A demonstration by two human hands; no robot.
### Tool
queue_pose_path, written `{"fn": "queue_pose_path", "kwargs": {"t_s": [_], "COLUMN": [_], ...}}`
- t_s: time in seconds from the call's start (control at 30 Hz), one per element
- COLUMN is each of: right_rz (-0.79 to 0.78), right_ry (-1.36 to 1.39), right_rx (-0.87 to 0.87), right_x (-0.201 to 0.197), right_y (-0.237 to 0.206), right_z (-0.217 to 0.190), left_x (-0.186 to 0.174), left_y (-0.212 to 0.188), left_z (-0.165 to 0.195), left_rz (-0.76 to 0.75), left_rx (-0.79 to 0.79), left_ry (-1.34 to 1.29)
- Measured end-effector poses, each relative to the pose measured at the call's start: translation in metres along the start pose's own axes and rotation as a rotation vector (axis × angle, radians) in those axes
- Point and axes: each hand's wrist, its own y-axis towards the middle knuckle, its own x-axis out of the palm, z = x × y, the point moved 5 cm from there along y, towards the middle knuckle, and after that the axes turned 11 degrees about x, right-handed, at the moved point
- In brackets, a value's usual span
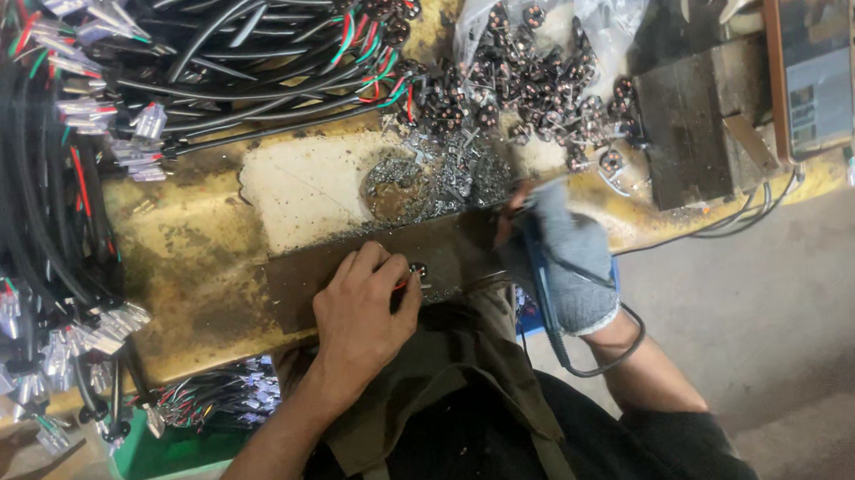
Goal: The person uses a soldering iron to attach small black connectors to the ends of multi-colored wires. They repeatedly pick up wires, apply heat and solder, and place the finished units on the workbench.
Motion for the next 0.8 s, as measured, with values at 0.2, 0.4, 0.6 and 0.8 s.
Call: {"fn": "queue_pose_path", "kwargs": {"t_s": [0.2,0.4,0.6,0.8], "right_rz": [-0.146,-0.129,0.15,-0.207], "right_ry": [-0.195,-0.541,-0.682,-0.036], "right_rx": [-0.251,-0.401,-0.541,-0.195], "right_x": [-0.006,0.03,0.03,-0.008], "right_y": [0.004,-0.02,-0.049,0.007], "right_z": [-0.007,-0.003,-0.033,0.0], "left_x": [-0.003,-0.004,0.004,0.007], "left_y": [0.004,0.002,0.002,0.004], "left_z": [0.006,0.006,0.009,0.013], "left_rz": [-0.011,0.013,0.01,0.015], "left_rx": [0.021,0.026,0.043,0.056], "left_ry": [0.001,-0.002,0.064,0.076]}}
